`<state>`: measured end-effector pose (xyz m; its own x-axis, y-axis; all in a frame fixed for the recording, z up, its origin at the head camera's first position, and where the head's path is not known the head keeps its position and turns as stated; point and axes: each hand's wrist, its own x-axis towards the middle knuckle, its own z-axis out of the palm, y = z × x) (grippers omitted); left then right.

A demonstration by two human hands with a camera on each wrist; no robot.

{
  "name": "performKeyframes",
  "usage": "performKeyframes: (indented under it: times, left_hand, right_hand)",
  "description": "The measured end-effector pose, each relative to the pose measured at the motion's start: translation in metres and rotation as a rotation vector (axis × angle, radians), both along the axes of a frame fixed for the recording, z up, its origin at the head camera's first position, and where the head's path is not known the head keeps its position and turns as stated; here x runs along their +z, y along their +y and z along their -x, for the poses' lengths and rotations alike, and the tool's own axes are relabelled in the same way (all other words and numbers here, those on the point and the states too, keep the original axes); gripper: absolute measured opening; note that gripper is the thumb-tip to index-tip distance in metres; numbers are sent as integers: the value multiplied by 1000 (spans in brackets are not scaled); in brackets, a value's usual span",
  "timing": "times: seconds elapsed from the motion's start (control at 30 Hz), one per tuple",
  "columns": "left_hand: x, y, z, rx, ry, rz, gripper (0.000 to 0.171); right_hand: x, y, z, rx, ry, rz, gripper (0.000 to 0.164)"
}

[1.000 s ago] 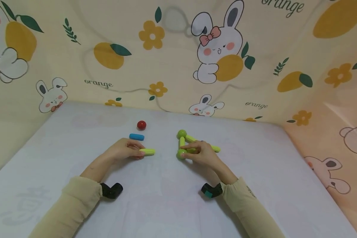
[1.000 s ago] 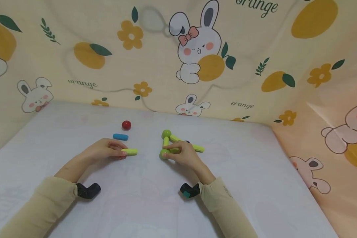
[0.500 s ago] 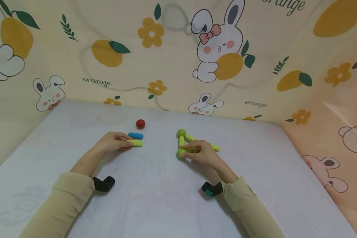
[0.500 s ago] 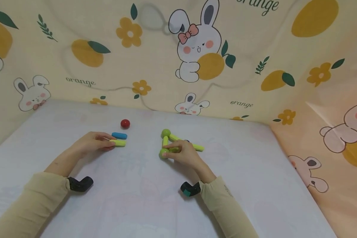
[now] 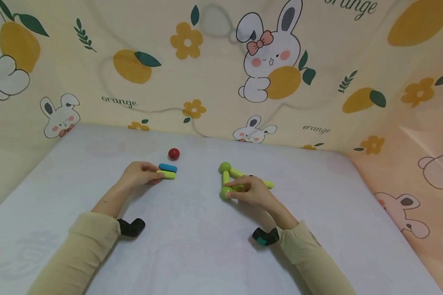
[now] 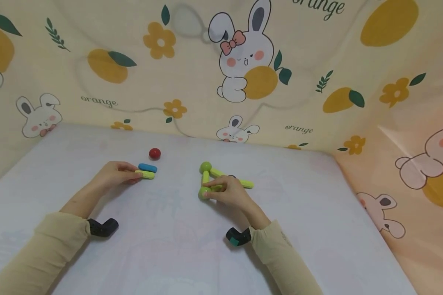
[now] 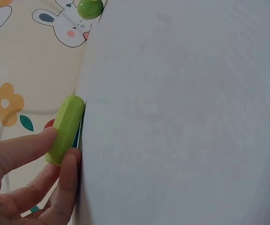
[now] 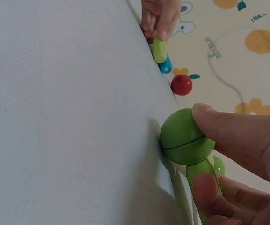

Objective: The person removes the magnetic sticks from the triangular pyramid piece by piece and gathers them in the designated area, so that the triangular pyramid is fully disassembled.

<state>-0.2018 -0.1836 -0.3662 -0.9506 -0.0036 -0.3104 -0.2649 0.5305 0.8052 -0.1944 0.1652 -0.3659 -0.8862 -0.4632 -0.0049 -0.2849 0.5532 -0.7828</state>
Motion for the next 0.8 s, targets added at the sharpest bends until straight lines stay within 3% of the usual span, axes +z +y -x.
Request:
performKeyframes:
  times: [0.53, 0.8]
  left_hand:
    - [1, 5, 2, 23, -28, -2, 47]
    - [1, 6, 1, 36, -3, 25, 45]
  right_hand:
    - [-1, 1, 0, 11, -25, 39, 32]
    - [-4, 1, 1, 15, 7, 20, 31]
